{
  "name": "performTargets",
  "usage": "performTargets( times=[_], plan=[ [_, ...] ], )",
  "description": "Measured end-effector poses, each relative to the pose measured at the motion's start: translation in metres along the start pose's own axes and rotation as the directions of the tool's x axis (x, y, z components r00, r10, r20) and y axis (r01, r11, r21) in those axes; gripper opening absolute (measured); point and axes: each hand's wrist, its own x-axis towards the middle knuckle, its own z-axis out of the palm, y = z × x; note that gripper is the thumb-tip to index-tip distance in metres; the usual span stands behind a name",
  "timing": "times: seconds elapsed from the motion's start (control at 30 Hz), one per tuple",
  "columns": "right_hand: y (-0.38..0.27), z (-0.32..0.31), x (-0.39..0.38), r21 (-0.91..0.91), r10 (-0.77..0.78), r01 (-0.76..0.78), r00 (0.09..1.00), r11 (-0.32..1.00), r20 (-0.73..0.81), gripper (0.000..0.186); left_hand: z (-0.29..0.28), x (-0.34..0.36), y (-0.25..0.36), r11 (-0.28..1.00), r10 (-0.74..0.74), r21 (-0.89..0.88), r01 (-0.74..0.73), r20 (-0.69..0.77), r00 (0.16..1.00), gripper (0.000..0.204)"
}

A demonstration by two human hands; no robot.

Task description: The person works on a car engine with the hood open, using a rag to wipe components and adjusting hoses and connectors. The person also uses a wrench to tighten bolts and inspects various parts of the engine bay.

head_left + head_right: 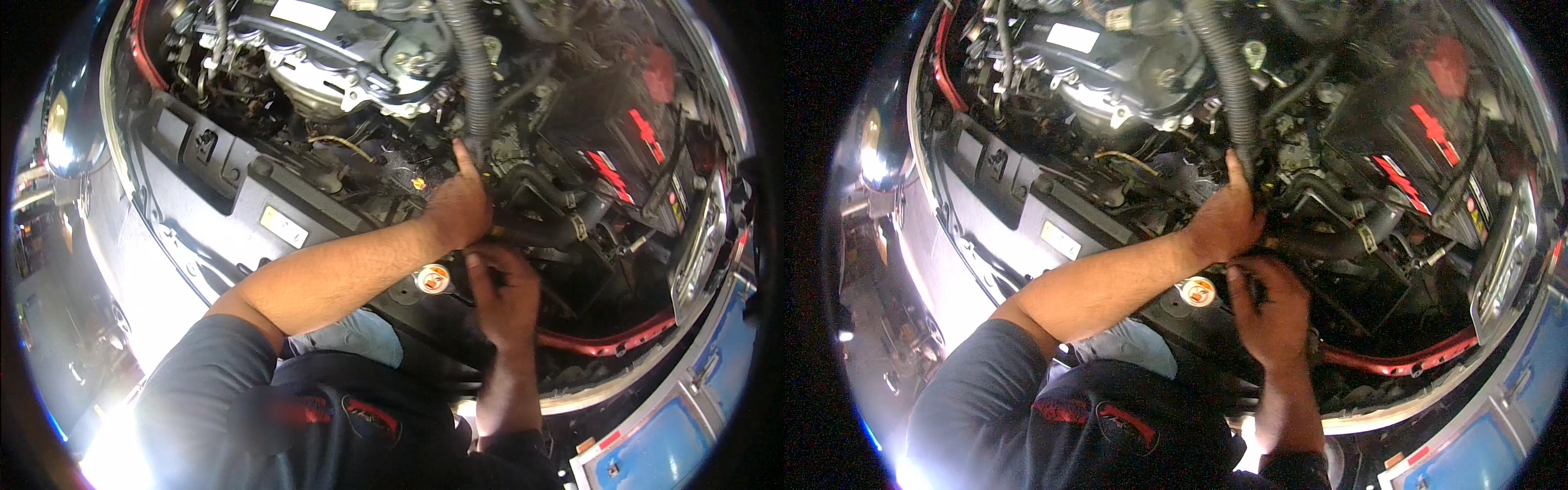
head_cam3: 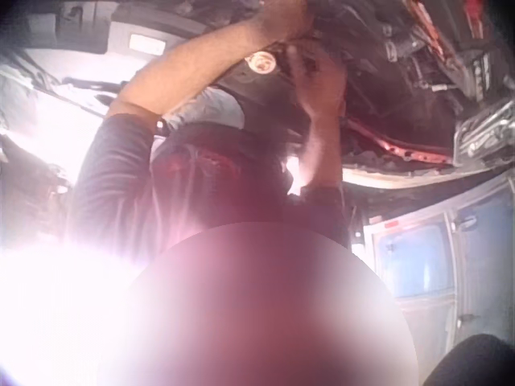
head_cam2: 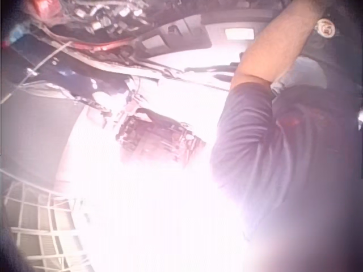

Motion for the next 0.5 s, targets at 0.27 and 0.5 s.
performTargets(
  times=[0.27,0.5],
  plan=[
    [0.009,0.000,0.023,0.156,0.041,-0.012,0.982,0.988,-0.186,0.019,-0.013,-0.005,0.004,0.992,0.027,-0.128,-0.020,0.057,0.998,0.096],
    [0.022,0.011,0.023,-0.244,-0.156,0.121,0.979,0.962,-0.129,0.022,-0.017,0.016,-0.016,0.959,0.066,-0.242,-0.146,-0.311,0.948,0.048]
  ],
)
